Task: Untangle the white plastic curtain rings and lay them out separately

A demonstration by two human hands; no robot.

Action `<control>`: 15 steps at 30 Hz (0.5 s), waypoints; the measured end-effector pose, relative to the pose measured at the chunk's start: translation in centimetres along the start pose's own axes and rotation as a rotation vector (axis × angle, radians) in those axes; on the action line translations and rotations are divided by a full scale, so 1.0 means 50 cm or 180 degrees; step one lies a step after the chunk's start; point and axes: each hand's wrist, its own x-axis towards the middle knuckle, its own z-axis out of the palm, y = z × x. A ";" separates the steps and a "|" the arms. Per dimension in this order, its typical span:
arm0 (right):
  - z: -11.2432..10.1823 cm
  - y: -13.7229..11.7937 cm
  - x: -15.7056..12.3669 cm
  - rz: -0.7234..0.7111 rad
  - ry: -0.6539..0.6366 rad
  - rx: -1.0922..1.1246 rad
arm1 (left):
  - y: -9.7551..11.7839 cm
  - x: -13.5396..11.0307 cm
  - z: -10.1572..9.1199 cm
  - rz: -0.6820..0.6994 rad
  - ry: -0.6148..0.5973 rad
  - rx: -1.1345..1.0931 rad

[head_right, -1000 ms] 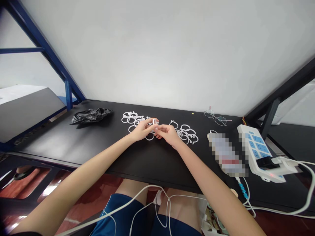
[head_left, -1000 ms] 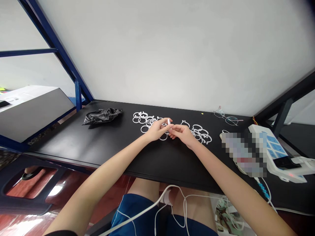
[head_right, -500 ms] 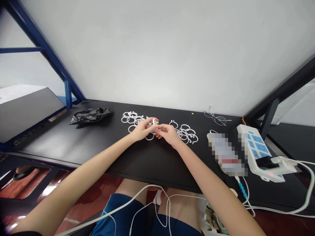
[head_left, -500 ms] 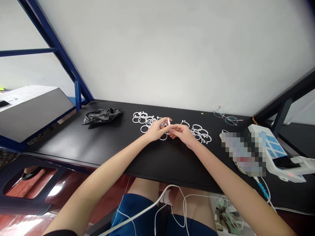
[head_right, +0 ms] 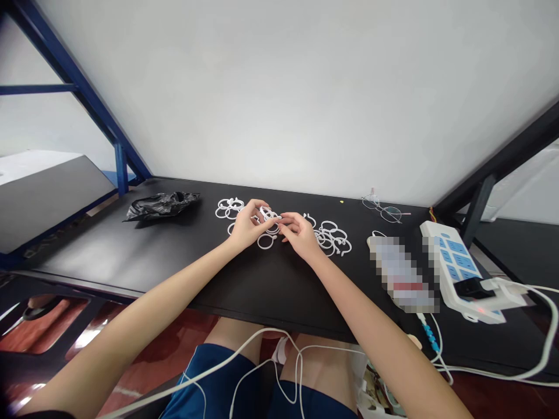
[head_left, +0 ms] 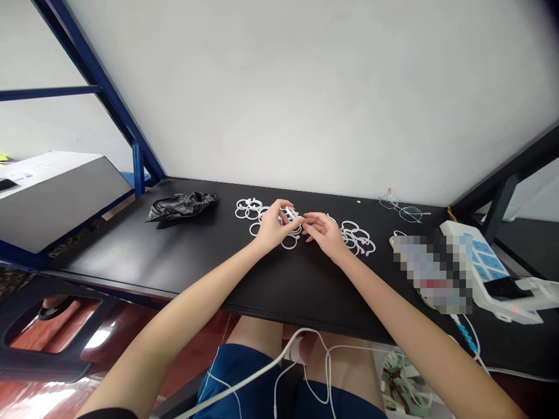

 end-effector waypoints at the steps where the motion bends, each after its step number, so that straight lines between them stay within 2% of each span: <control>1: -0.001 0.000 -0.001 -0.0237 0.0164 -0.0259 | -0.004 0.001 0.000 0.0043 0.0105 0.0069; 4: -0.010 0.003 -0.001 -0.1006 0.0615 -0.1222 | -0.014 0.005 -0.002 0.0295 0.0185 0.0377; 7: -0.030 0.013 0.006 -0.1367 0.0617 -0.2274 | -0.020 0.004 -0.004 0.0716 -0.0031 0.0883; 11: -0.051 0.033 0.018 -0.1118 0.0247 -0.3400 | -0.021 -0.002 -0.001 0.0800 -0.0454 0.1483; 15: -0.056 0.043 0.021 -0.0900 0.0121 -0.3831 | -0.021 -0.006 0.002 0.0719 -0.0640 0.1763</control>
